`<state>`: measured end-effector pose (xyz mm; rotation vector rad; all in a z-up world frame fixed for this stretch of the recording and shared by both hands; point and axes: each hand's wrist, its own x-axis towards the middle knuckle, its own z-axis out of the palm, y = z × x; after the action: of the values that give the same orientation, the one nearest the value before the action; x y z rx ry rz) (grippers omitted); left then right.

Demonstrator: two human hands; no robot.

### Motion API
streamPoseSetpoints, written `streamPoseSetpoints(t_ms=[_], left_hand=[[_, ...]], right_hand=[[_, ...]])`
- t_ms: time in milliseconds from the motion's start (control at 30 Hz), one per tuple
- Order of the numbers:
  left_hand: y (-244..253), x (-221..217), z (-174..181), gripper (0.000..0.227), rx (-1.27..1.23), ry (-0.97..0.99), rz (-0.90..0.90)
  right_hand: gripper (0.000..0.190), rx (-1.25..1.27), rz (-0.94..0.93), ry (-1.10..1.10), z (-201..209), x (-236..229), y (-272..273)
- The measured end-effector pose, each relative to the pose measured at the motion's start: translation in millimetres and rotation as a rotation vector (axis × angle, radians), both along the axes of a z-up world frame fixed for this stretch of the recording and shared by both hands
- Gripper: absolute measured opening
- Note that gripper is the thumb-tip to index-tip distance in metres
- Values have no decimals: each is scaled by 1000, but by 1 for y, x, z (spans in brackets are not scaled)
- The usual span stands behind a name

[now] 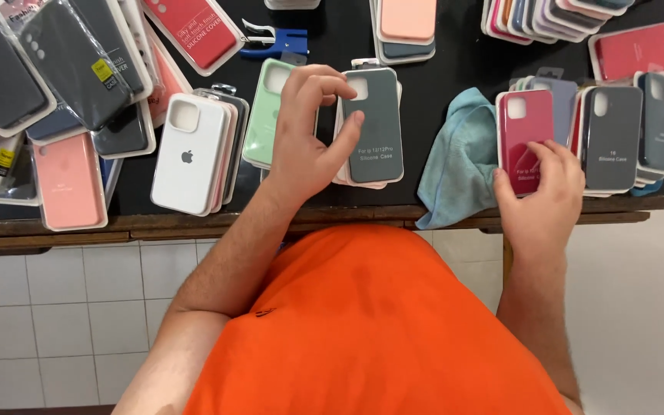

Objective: Preparing phone cases for retail display by stapling packaging, wiping them clean with a cloth, and hanging them on a pegboard wall.

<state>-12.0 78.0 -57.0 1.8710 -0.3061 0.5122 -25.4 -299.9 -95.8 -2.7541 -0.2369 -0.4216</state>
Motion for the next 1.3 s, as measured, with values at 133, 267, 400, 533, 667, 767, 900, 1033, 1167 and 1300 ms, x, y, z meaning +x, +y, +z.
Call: streamPoseSetpoints(t_ms=[133, 267, 400, 533, 667, 767, 900, 1033, 1167, 1300], left_hand=[[-1, -4, 6, 13, -44, -60, 12], [-3, -12, 13, 10, -64, -66, 8], [-21, -19, 20, 11, -132, -70, -66], [-43, -32, 23, 66, -312, 409, -435], [-64, -20, -13, 99, -568, 393, -787], [-68, -12, -34, 110, -956, 370, -932], [-45, -5, -27, 128, -1132, 377, -927], [-36, -5, -37, 96, -1490, 431, -920], [-33, -3, -27, 94, -1469, 422, -903], [-43, 0, -24, 94, -1475, 484, -913]], right_hand=[[49, 134, -122, 175, 17, 3, 12], [47, 179, -58, 99, 12, 8, 4], [34, 442, 3, -180, 34, 1, 25], [31, 561, 134, -388, 67, -24, 68], [32, 673, 446, -230, 50, -42, 92], [68, 905, 614, 10, 20, -32, 84], [55, 530, 362, 167, 33, -9, 69], [60, -9, 293, 372, -26, 0, 42], [40, 116, 169, 312, -23, -7, 28], [35, 668, -23, 39, 59, -28, 47]])
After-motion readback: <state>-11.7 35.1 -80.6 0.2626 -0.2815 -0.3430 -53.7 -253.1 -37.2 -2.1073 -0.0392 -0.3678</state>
